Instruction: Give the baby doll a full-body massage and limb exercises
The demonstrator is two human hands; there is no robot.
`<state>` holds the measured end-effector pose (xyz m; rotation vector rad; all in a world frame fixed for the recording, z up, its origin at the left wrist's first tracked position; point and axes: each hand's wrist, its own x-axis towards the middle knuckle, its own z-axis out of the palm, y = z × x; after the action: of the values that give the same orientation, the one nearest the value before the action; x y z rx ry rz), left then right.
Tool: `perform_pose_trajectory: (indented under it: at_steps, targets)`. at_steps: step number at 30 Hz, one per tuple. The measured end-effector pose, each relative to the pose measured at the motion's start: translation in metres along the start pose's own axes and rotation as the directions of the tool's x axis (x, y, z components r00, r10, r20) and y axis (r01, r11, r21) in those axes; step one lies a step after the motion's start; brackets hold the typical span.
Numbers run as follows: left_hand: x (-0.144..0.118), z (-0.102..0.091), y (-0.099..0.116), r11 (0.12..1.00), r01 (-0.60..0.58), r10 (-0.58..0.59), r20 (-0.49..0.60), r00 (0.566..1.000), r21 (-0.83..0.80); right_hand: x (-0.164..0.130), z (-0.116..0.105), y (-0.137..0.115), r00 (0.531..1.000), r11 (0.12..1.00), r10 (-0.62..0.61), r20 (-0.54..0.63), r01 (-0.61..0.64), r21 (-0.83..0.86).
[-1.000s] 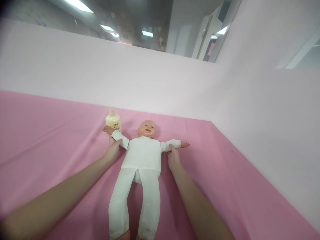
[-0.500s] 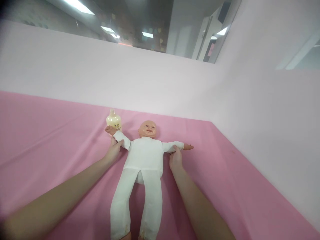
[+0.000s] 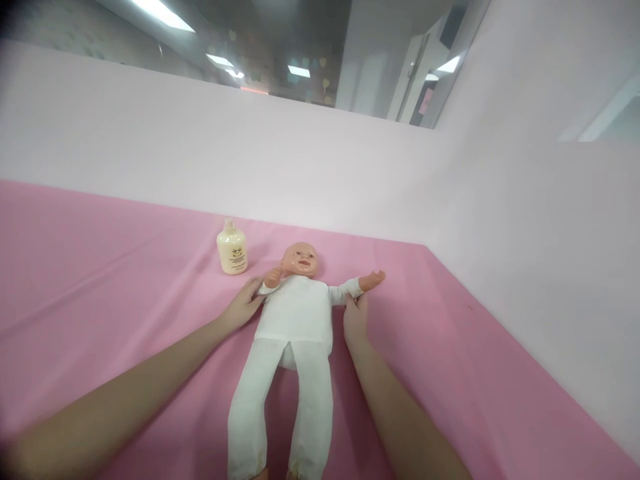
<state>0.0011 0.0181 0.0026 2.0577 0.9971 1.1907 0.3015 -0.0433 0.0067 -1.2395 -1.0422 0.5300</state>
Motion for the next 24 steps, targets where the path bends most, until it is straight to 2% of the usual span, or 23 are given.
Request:
perform_pose_trajectory:
  at_steps: [3,6,9,16,20,24]
  targets:
    - [-0.001,0.000,0.003,0.992,-0.078,0.071,0.078,0.994,0.101,0.000,0.002,0.000,0.996,1.000,0.001,0.089,0.001,-0.013]
    - [-0.002,0.001,0.001,0.986,-0.097,0.086,0.082,0.993,0.135,0.000,0.007,-0.001,0.967,0.992,-0.110,0.228,0.120,-0.032]
    - [-0.001,0.002,-0.003,0.985,-0.102,0.090,0.088,0.992,0.142,-0.002,0.010,-0.004,0.944,0.983,-0.149,0.294,0.173,-0.058]
    - [-0.001,0.001,-0.001,0.989,-0.077,0.069,0.073,0.995,0.123,-0.005,0.011,-0.009,0.957,0.988,-0.114,0.266,0.138,-0.072]
    - [-0.001,-0.001,0.007,1.000,-0.006,0.006,0.025,1.000,0.010,-0.006,0.013,-0.013,0.972,0.998,-0.049,0.231,0.054,-0.016]
    - [0.000,0.001,0.004,0.987,0.084,-0.089,-0.033,0.996,-0.134,-0.005,0.012,-0.015,0.991,0.997,-0.077,0.114,0.075,0.017]
